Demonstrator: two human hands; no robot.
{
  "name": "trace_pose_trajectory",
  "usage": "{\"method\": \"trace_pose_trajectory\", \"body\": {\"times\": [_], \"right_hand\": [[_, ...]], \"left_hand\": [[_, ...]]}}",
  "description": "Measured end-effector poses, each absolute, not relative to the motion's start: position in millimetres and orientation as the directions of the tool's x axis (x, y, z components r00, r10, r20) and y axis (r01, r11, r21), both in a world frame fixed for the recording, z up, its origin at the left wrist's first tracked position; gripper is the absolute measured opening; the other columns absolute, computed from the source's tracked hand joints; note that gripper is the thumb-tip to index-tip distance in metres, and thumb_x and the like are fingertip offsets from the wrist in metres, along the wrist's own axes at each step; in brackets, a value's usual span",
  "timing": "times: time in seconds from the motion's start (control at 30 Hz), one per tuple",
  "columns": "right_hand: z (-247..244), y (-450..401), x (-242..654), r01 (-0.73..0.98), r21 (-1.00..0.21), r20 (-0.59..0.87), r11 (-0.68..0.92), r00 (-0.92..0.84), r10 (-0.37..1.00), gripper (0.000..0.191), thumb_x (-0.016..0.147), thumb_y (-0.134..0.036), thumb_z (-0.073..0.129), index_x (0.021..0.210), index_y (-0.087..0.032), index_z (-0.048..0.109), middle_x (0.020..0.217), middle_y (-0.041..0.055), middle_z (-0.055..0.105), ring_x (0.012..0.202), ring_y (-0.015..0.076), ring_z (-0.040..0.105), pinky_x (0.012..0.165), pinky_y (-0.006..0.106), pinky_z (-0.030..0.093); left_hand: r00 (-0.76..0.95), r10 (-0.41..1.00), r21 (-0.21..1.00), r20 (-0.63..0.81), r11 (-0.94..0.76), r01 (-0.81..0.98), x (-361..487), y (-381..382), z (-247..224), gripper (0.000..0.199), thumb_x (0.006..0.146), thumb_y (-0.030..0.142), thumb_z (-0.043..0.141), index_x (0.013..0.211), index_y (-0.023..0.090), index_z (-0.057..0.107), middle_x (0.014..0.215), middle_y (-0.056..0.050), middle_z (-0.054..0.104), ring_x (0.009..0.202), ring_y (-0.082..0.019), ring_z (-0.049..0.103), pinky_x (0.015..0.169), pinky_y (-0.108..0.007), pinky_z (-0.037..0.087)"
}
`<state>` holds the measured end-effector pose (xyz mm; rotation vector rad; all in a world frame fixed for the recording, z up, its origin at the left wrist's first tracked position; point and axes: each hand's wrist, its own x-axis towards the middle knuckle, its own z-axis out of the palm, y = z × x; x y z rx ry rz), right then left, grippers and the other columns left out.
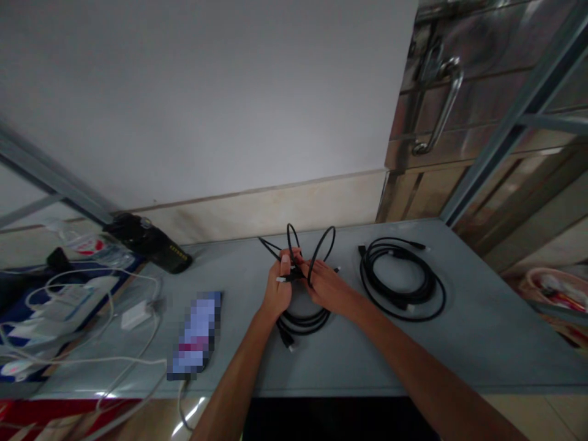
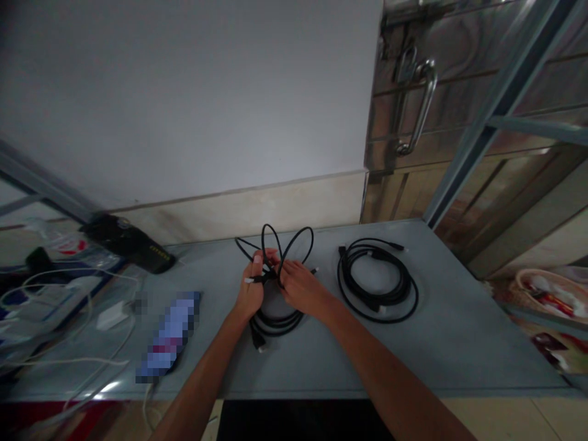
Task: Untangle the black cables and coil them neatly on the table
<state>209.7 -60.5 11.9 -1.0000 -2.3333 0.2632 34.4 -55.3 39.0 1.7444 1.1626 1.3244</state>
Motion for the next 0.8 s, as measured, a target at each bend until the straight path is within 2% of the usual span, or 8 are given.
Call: {"method": "trace_pose_trajectory", "body": {"times": [0.2, 0.3, 0.43, 0.5, 0.57, 0.7, 0.8], "right_hand": [[14.7, -59.1, 213.9, 0.634, -0.411, 0.511, 0.655, -0.435, 0.742, 0.023, 0.111, -0.014, 0.048, 0.126, -0.013, 0.065, 0.121, 0.018, 0.076, 0.119, 0.032, 0.071, 0.113, 0.05, 0.058], [12.9, -57.1, 216.5, 0.642, -0.43, 0.554, 0.634, -0.367, 0.747, 0.026, 0.112, -0.014, 0.043, 0.126, -0.015, 0.065, 0.116, 0.0173, 0.077, 0.112, 0.0315, 0.072, 0.11, 0.052, 0.06], [12.9, -55.7, 222.1, 0.604, -0.452, 0.575, 0.656, -0.365, 0.732, 0.032, 0.11, -0.012, 0.047, 0.137, -0.016, 0.064, 0.13, 0.0175, 0.079, 0.121, 0.0305, 0.074, 0.113, 0.05, 0.059], [14.7, -56.4, 223.6, 0.599, -0.439, 0.558, 0.67, -0.403, 0.726, 0.035, 0.111, -0.013, 0.051, 0.143, -0.017, 0.063, 0.135, 0.0169, 0.079, 0.124, 0.029, 0.075, 0.113, 0.047, 0.059], [16.4, -57.3, 222.8, 0.608, -0.395, 0.531, 0.689, -0.46, 0.711, 0.032, 0.112, -0.017, 0.055, 0.142, -0.016, 0.067, 0.131, 0.0175, 0.081, 0.121, 0.029, 0.077, 0.111, 0.046, 0.06], [17.1, -57.4, 216.4, 0.605, -0.322, 0.485, 0.728, -0.555, 0.676, 0.025, 0.115, -0.026, 0.06, 0.13, -0.013, 0.075, 0.121, 0.0183, 0.084, 0.113, 0.0305, 0.081, 0.107, 0.045, 0.062], [16.6, -56.1, 213.6, 0.647, -0.318, 0.465, 0.693, -0.531, 0.708, 0.028, 0.117, -0.031, 0.059, 0.129, -0.013, 0.077, 0.12, 0.0184, 0.084, 0.109, 0.0306, 0.082, 0.105, 0.045, 0.063]], "left_hand": [[0.199, 0.868, 0.811, 0.456, -0.497, 0.309, 32.0, -57.2, 38.7, 0.045, 0.12, 0.055, 0.042, 0.135, 0.022, 0.069, 0.125, -0.013, 0.079, 0.113, -0.027, 0.075, 0.104, -0.043, 0.058], [0.287, 0.824, 0.735, 0.489, -0.566, 0.373, 29.6, -57.3, 38.2, 0.037, 0.118, 0.047, 0.05, 0.138, 0.022, 0.067, 0.133, -0.015, 0.077, 0.124, -0.029, 0.073, 0.112, -0.046, 0.056], [0.38, 0.775, 0.661, 0.505, -0.63, 0.407, 29.0, -60.0, 39.3, 0.036, 0.111, 0.042, 0.064, 0.14, 0.021, 0.067, 0.133, -0.017, 0.077, 0.123, -0.032, 0.073, 0.111, -0.049, 0.057], [0.366, 0.785, 0.692, 0.5, -0.616, 0.376, 30.5, -62.7, 40.8, 0.037, 0.107, 0.042, 0.069, 0.138, 0.021, 0.069, 0.134, -0.018, 0.077, 0.128, -0.034, 0.072, 0.114, -0.05, 0.056], [0.309, 0.815, 0.755, 0.49, -0.574, 0.317, 33.4, -65.5, 42.8, 0.036, 0.108, 0.045, 0.069, 0.135, 0.022, 0.073, 0.132, -0.017, 0.078, 0.13, -0.035, 0.071, 0.117, -0.05, 0.053], [0.165, 0.901, 0.894, 0.401, -0.425, 0.144, 42.2, -67.8, 46.2, 0.043, 0.113, 0.057, 0.059, 0.124, 0.021, 0.079, 0.116, -0.012, 0.081, 0.112, -0.03, 0.074, 0.109, -0.044, 0.055], [0.125, 0.96, 0.968, 0.251, -0.246, -0.055, 48.3, -63.7, 48.6, 0.047, 0.109, 0.062, 0.064, 0.108, 0.019, 0.082, 0.104, -0.01, 0.082, 0.104, -0.028, 0.076, 0.101, -0.039, 0.058]]}}
